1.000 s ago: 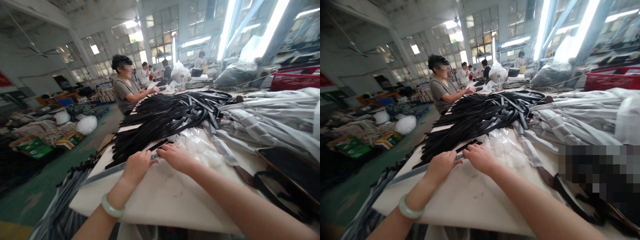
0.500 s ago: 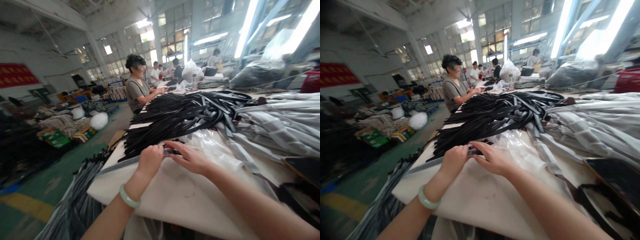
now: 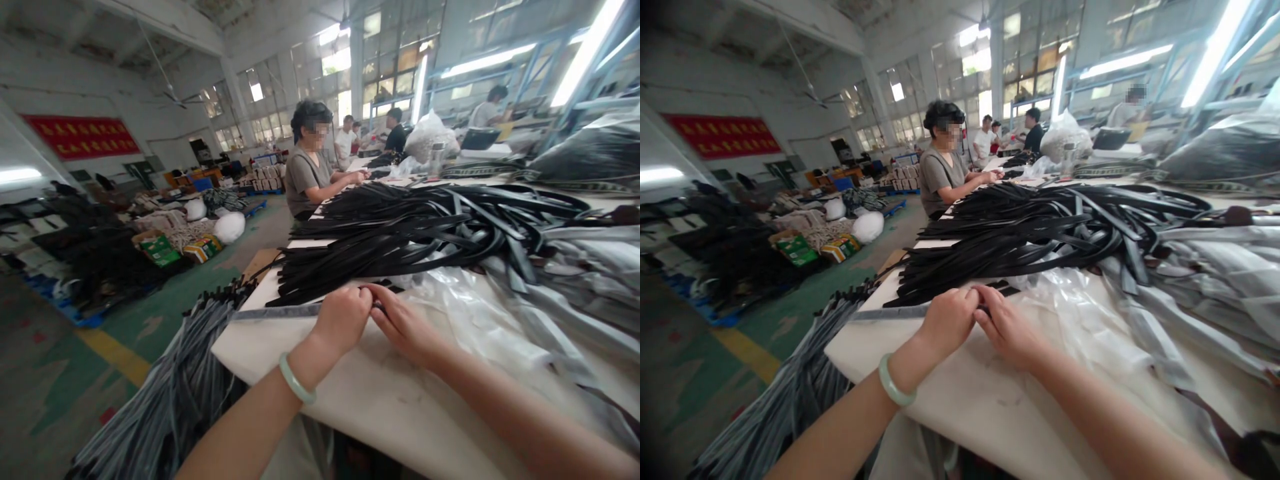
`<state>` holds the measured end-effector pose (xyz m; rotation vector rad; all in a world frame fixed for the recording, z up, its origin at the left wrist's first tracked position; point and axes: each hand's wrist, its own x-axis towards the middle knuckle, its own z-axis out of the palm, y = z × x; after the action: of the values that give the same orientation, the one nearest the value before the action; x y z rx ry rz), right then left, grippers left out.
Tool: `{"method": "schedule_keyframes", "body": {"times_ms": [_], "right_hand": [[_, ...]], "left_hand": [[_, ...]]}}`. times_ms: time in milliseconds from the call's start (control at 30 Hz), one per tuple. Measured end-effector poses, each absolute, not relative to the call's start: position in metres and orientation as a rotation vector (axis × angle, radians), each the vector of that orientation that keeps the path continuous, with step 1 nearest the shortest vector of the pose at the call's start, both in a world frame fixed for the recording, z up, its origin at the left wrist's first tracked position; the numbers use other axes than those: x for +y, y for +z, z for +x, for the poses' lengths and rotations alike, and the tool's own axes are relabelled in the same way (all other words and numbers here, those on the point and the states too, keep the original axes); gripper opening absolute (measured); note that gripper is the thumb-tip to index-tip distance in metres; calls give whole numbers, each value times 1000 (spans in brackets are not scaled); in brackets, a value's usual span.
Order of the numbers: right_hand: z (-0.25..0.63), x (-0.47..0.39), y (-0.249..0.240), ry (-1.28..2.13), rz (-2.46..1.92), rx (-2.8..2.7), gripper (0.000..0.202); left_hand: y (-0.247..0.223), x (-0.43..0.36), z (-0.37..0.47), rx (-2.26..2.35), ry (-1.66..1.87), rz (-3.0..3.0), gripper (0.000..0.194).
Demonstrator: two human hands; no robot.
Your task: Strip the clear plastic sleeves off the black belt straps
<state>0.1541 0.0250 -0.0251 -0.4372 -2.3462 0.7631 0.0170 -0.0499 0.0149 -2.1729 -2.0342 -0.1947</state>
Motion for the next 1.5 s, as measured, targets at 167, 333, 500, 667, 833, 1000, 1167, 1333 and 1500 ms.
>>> {"method": "schedule_keyframes", "body": {"times_ms": [167,333,500,667,833,1000,1167,1333,1500], "right_hand": [[162,40,-26,687,-515,-2286,27],[163,50,-25,1078,-647,-1906,36],[158,42,-19,1566,-691,-1618,41],[164,47,-15,1938,-622,-1671,45],[173,53,-12,1865,-644,-2005,47],[168,53,-17,1432,-624,-2227,56],[162,53,-20,1321,-741,-2252,34],[162,55,-20,1409,-998,-2065,42],[159,54,-23,1566,-1038,-1885,45]], "left_hand": [[11,-81,-17,-2122,-323,-2089,61],[2,-124,-82,-2269,-313,-1935,20],[11,-144,-119,-2248,-352,-1860,22],[27,-138,-139,-2229,-200,-1795,32],[35,-124,-150,-2226,-84,-1765,34],[34,-113,-143,-2213,-57,-1894,35],[29,-108,-133,-2227,-82,-2063,39],[27,-123,-154,-2390,-330,-1879,40],[21,-166,-195,-2551,-445,-1742,38]]}}
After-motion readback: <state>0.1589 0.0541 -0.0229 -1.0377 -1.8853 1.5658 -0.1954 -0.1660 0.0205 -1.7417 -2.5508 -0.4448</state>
